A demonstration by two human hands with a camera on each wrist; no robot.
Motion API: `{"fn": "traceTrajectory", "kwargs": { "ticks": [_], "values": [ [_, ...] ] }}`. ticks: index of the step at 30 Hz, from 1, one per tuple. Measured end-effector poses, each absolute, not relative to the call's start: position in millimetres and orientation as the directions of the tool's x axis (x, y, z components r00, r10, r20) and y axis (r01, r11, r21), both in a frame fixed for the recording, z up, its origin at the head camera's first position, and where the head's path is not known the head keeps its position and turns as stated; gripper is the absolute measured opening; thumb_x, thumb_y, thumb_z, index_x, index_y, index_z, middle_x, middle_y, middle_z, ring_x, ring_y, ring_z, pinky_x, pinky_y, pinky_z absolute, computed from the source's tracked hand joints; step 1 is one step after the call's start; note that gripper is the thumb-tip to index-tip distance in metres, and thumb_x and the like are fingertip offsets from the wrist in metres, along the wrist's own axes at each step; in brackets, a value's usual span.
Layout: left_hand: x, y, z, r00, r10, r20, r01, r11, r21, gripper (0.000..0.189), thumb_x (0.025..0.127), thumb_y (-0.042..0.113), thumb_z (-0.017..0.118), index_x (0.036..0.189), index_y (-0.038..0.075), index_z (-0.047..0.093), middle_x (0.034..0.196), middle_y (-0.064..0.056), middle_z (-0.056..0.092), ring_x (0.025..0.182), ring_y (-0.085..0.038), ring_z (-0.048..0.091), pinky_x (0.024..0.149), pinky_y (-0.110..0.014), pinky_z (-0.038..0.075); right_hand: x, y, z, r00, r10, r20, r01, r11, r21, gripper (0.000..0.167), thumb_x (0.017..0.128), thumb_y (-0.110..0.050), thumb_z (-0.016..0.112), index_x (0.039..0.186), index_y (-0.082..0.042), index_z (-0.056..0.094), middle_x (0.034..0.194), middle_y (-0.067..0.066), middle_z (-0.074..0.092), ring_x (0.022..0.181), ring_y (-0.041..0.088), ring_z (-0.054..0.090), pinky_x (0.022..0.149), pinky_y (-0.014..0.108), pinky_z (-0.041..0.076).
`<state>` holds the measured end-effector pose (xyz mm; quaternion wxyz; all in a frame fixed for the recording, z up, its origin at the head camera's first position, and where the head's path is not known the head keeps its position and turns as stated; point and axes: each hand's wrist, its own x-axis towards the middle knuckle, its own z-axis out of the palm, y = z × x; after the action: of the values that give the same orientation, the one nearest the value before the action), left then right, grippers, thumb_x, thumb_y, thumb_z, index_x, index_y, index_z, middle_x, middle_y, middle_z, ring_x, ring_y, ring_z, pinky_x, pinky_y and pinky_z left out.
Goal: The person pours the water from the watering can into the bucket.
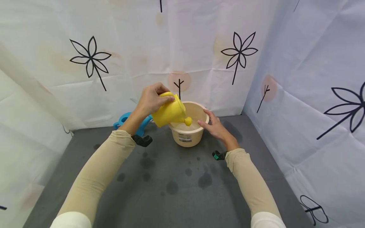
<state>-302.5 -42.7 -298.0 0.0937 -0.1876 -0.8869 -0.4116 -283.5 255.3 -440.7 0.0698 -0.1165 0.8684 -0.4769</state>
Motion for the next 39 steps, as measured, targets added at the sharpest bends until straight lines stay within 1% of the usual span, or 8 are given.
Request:
{"fn": "traceTrajectory", "kwargs": {
  "ticks": [6,10,13,18,22,28,34,39],
  "values": [
    [-302.1,-46.0,-297.6,-0.904,0.264,0.336,0.427,0.589,0.687,0.024,0.093,0.026,0.078,0.112,0.013,0.070,0.109,-0.005,0.071,0.090,-0.022,0.064,0.079,-0.034,0.060,-282.7,255.7,-440.0,-0.962,-0.272,0.000,-0.146,0.515,-0.845,0.080,0.103,-0.046,0.055,0.166,-0.024,0.010,0.173,0.013,0.002,0.160,0.040,0.005,0.124,0.067,0.023],
    [-302.3,-46.9,-297.5,-0.897,0.274,0.348,0.442,0.595,0.671,0.024,0.095,0.019,0.074,0.117,0.011,0.071,0.113,-0.007,0.070,0.091,-0.024,0.064,0.082,-0.035,0.059,-281.7,254.3,-439.7,-0.961,-0.275,0.001,-0.146,0.508,-0.849,0.080,0.104,-0.045,0.054,0.166,-0.024,0.009,0.173,0.012,0.001,0.160,0.040,0.006,0.124,0.067,0.024],
    [-302.9,-47.1,-297.6,-0.892,0.282,0.353,0.452,0.596,0.664,0.024,0.096,0.016,0.072,0.119,0.010,0.071,0.116,-0.008,0.070,0.092,-0.025,0.064,0.083,-0.035,0.059,-281.1,253.8,-439.4,-0.961,-0.278,0.003,-0.149,0.503,-0.851,0.079,0.104,-0.044,0.054,0.166,-0.024,0.009,0.173,0.013,0.000,0.159,0.040,0.006,0.123,0.067,0.024],
    [-302.8,-46.2,-296.6,-0.899,0.280,0.336,0.437,0.595,0.674,0.027,0.096,0.018,0.071,0.122,0.010,0.070,0.118,-0.008,0.071,0.095,-0.025,0.066,0.086,-0.035,0.060,-281.6,254.6,-440.4,-0.959,-0.282,0.013,-0.156,0.493,-0.856,0.079,0.105,-0.042,0.054,0.166,-0.023,0.009,0.173,0.014,0.001,0.159,0.041,0.007,0.123,0.067,0.024],
    [-301.9,-45.0,-295.5,-0.904,0.269,0.332,0.427,0.588,0.687,0.029,0.095,0.020,0.074,0.122,0.010,0.070,0.118,-0.007,0.072,0.099,-0.024,0.067,0.090,-0.035,0.060,-282.1,254.8,-440.8,-0.960,-0.279,0.007,-0.151,0.499,-0.853,0.079,0.104,-0.043,0.055,0.166,-0.023,0.009,0.173,0.014,0.001,0.159,0.041,0.006,0.123,0.068,0.024],
    [-300.5,-44.4,-297.5,-0.898,0.257,0.358,0.440,0.559,0.703,0.025,0.093,0.020,0.077,0.116,0.012,0.072,0.114,-0.006,0.075,0.097,-0.022,0.067,0.087,-0.035,0.060,-281.6,254.1,-441.3,-0.961,-0.277,0.007,-0.150,0.500,-0.853,0.080,0.104,-0.045,0.055,0.166,-0.023,0.009,0.173,0.013,0.001,0.160,0.040,0.006,0.123,0.067,0.023],
    [-301.3,-43.7,-300.1,-0.906,0.225,0.358,0.422,0.538,0.729,0.025,0.093,0.024,0.078,0.115,0.013,0.075,0.111,-0.004,0.076,0.094,-0.019,0.067,0.084,-0.034,0.061,-281.6,253.9,-441.2,-0.962,-0.274,0.008,-0.150,0.502,-0.852,0.080,0.104,-0.046,0.055,0.166,-0.025,0.010,0.173,0.012,0.001,0.160,0.039,0.005,0.124,0.068,0.022],
    [-301.4,-42.8,-300.6,-0.902,0.221,0.370,0.430,0.516,0.741,0.024,0.093,0.025,0.078,0.114,0.015,0.076,0.111,-0.002,0.077,0.097,-0.018,0.068,0.087,-0.033,0.061,-282.3,254.4,-441.3,-0.962,-0.272,0.006,-0.147,0.503,-0.851,0.080,0.104,-0.046,0.055,0.166,-0.024,0.009,0.173,0.012,0.001,0.160,0.039,0.004,0.123,0.068,0.023]
  ]
}}
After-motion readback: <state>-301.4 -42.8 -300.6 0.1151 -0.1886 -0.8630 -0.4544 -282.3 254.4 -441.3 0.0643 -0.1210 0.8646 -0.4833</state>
